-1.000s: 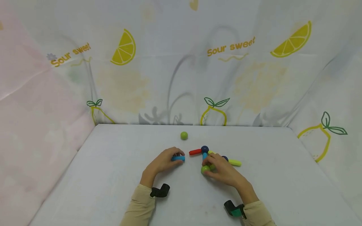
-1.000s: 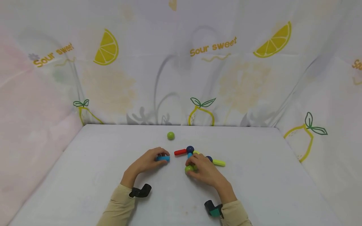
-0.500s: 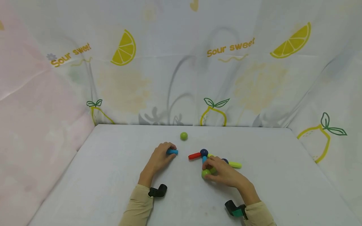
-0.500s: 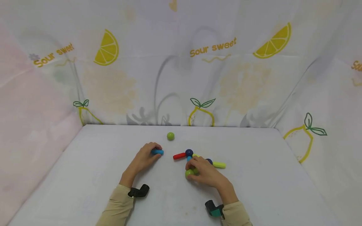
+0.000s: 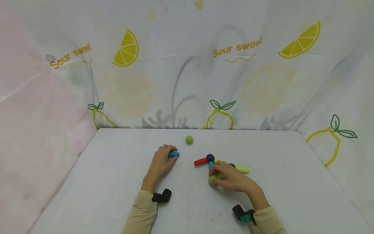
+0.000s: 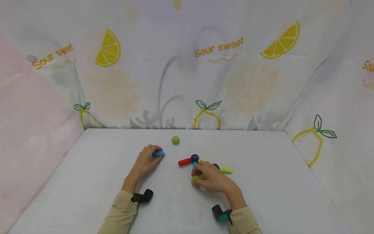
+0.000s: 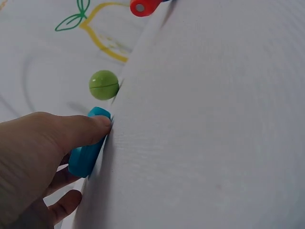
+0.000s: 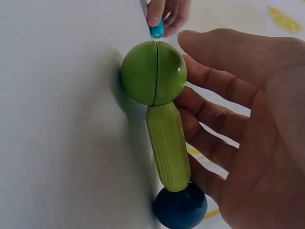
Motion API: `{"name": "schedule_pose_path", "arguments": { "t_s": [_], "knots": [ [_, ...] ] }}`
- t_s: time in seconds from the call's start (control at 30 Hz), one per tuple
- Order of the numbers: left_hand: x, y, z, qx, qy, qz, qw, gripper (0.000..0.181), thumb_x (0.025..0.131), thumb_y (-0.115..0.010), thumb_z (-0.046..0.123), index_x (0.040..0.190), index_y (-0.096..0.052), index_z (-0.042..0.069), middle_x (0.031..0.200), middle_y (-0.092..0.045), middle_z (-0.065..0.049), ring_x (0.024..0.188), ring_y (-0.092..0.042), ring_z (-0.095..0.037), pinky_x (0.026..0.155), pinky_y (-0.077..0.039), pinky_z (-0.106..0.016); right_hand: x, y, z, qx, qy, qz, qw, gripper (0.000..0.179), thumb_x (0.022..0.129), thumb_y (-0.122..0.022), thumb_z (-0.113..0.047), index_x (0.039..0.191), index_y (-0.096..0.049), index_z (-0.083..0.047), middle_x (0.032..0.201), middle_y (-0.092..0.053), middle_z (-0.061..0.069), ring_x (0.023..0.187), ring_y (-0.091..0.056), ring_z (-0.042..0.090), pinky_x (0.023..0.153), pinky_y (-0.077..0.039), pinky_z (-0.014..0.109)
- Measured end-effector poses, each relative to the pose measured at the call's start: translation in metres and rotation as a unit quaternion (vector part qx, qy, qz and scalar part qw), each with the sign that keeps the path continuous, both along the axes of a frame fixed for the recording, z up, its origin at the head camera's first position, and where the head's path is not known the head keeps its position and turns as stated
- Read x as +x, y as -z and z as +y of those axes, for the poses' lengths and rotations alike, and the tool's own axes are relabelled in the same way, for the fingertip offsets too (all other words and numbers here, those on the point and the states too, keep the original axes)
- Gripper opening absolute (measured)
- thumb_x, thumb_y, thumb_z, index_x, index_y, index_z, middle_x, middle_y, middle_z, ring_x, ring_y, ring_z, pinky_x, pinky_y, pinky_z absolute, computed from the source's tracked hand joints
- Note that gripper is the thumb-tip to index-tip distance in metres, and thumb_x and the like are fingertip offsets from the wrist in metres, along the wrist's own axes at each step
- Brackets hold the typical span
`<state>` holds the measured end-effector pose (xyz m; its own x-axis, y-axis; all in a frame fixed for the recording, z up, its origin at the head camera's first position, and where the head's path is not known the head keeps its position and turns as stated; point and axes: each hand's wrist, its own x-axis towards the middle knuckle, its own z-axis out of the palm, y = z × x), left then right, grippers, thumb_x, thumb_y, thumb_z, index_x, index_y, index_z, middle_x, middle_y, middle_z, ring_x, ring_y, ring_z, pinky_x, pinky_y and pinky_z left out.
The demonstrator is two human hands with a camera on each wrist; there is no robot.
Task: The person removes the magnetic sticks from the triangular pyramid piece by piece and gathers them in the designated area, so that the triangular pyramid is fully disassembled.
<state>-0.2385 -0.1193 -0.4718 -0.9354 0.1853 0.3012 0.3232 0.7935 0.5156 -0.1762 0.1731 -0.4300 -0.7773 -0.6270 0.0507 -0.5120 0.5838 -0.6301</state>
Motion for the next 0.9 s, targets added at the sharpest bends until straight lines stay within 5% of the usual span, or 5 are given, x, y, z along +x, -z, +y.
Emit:
{"name": "schedule_pose_path", "arguments": {
  "t_s": [0.33, 0.47, 0.67, 0.9],
  "knots": [
    [-0.001, -0.019, 0.004, 0.039, 0.036, 0.058, 0.9969, 0.022, 0.084, -0.071, 0.013, 0.105, -0.065, 0.011, 0.112, -0.057, -0.011, 0.106, -0.055, -0.032, 0.085, -0.045, -0.051, -0.017, 0.002, -0.003, -0.084, 0.063, 0.069, 0.9921, 0.01, 0.091, -0.061, -0.011, 0.101, -0.061, -0.009, 0.093, -0.059, -0.007, 0.085, -0.055, 0.005, 0.079, -0.05, 0.023],
    [0.001, -0.025, 0.012, 0.057, 0.056, 0.049, 0.9956, 0.02, 0.086, -0.069, 0.012, 0.105, -0.065, 0.01, 0.109, -0.059, -0.007, 0.103, -0.055, -0.028, 0.086, -0.044, -0.047, -0.022, 0.005, -0.006, -0.101, 0.098, 0.088, 0.9862, 0.014, 0.091, -0.061, -0.01, 0.105, -0.059, -0.009, 0.098, -0.059, -0.003, 0.089, -0.055, 0.009, 0.081, -0.05, 0.028],
    [0.008, -0.025, 0.035, 0.036, 0.104, 0.03, 0.9935, 0.021, 0.088, -0.066, 0.014, 0.109, -0.063, 0.012, 0.105, -0.061, -0.007, 0.097, -0.056, -0.021, 0.084, -0.047, -0.038, -0.026, 0.012, -0.01, -0.071, 0.155, 0.078, 0.9823, 0.026, 0.092, -0.06, -0.011, 0.117, -0.058, -0.007, 0.112, -0.058, 0.007, 0.103, -0.055, 0.021, 0.09, -0.048, 0.043],
    [0.018, -0.02, 0.058, 0.015, 0.145, -0.005, 0.9892, 0.024, 0.09, -0.064, 0.022, 0.112, -0.063, 0.013, 0.104, -0.062, -0.002, 0.096, -0.057, -0.017, 0.084, -0.049, -0.032, -0.028, 0.016, -0.013, -0.011, 0.183, 0.041, 0.9822, 0.035, 0.093, -0.06, -0.017, 0.127, -0.055, -0.01, 0.118, -0.059, 0.008, 0.105, -0.06, 0.025, 0.09, -0.049, 0.046]
  ]
}}
